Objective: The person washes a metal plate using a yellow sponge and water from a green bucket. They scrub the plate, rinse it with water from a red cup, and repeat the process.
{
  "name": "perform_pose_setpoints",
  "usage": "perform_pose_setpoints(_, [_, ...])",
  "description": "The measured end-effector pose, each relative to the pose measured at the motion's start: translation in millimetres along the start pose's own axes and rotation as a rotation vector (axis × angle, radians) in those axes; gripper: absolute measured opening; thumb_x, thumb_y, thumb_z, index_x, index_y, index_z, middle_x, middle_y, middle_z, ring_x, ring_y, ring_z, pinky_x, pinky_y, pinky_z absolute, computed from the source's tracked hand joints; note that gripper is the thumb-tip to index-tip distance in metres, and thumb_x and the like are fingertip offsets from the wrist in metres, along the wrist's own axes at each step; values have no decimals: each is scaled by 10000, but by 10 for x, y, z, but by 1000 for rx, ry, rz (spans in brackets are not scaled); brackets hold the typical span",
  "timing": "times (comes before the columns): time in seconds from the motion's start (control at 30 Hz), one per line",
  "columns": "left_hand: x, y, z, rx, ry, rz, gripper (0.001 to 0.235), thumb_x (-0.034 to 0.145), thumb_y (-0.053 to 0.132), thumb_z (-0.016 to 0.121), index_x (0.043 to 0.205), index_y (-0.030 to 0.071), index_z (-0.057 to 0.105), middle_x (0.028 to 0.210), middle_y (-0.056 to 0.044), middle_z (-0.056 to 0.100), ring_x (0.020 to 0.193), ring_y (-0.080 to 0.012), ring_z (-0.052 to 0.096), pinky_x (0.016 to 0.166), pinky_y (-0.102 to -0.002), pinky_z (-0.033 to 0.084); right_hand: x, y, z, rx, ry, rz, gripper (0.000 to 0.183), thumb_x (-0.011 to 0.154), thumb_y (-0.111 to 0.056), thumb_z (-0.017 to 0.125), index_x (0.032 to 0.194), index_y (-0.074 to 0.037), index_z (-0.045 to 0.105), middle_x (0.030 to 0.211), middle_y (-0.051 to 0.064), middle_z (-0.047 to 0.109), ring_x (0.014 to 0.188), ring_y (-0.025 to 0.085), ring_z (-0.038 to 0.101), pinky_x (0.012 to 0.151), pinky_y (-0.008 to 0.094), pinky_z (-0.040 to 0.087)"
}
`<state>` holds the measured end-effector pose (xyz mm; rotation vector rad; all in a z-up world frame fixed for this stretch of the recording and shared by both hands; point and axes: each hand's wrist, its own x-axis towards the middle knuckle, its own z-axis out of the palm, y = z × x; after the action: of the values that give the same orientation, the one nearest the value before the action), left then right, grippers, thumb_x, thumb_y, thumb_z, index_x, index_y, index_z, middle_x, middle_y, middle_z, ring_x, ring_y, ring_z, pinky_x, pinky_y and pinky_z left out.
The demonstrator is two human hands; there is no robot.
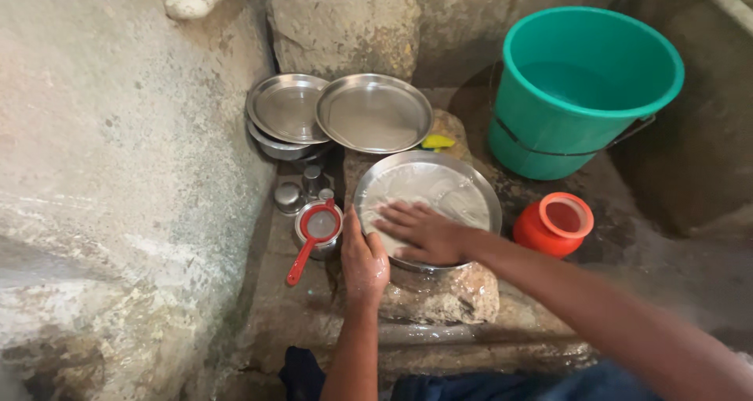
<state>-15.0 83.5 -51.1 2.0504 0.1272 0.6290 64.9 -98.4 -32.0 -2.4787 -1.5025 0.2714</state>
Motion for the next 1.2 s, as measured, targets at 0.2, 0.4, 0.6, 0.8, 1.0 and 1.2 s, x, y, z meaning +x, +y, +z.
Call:
perform_pose_setpoints(0.2, [-8, 50, -13, 17, -13, -4, 592, 932, 127, 424, 1476, -107, 412, 1518, -334, 446, 1426, -460, 416, 1177, -468, 329, -402, 236, -315, -169, -234, 655, 957, 910, -745, 475, 1626, -219, 118, 1696, 141, 88, 1567, 380, 86, 1249, 566, 133])
perform_pose_setpoints(0.4, [-1, 198, -88, -43, 20, -41, 594, 936, 127, 416, 1490, -84, 417, 1491, -317, 495, 1372, -447, 494, 1138, -470, 394, -265, 228, -231, -122, 172, 551, 856, 973, -644, 524, 1539, -34, 327, 1600, 282, 288, 1475, 480, 274, 1191, 516, 247])
perform_pose_setpoints(0.6, [33, 294, -175, -154, 20, -79, 523, 1068, 267, 368, 1482, -33, 476, 1418, -281, 585, 1330, -422, 566, 1079, -442, 458, -649, -424, -283, 214, 123, 88, 621, 853, -472, 679, 1276, -20, 627, 1344, 181, 617, 1154, 350, 655, 906, 453, 563])
perform_pose_setpoints(0.8, [4, 272, -172, -193, 178, -81, 557, 1111, 323, 349, 1485, -82, 430, 1457, -315, 539, 1360, -441, 523, 1095, -458, 422, -707, -744, -319, -92, 498, 128, 308, 845, -273, 760, 1066, -63, 719, 970, 91, 738, 809, 270, 738, 663, 384, 589])
perform_pose_setpoints(1.0, [-39, 147, -106, -2, 119, -5, 581, 1099, 377, 398, 1423, -98, 485, 1412, -347, 544, 1322, -496, 516, 1104, -485, 421, -906, -179, -1146, 401, 1152, 751, 242, 925, -223, 861, 969, -12, 751, 871, 122, 778, 714, 150, 653, 614, 374, 555])
perform_pose_setpoints(1.2, [-32, 209, -103, 119, 99, 53, 618, 1095, 411, 406, 1439, -98, 473, 1430, -362, 499, 1352, -520, 468, 1117, -519, 388, -1085, 122, -1801, 1515, 1481, 912, 300, 870, -205, 691, 1144, -123, 602, 923, 9, 751, 790, 160, 758, 659, 406, 651])
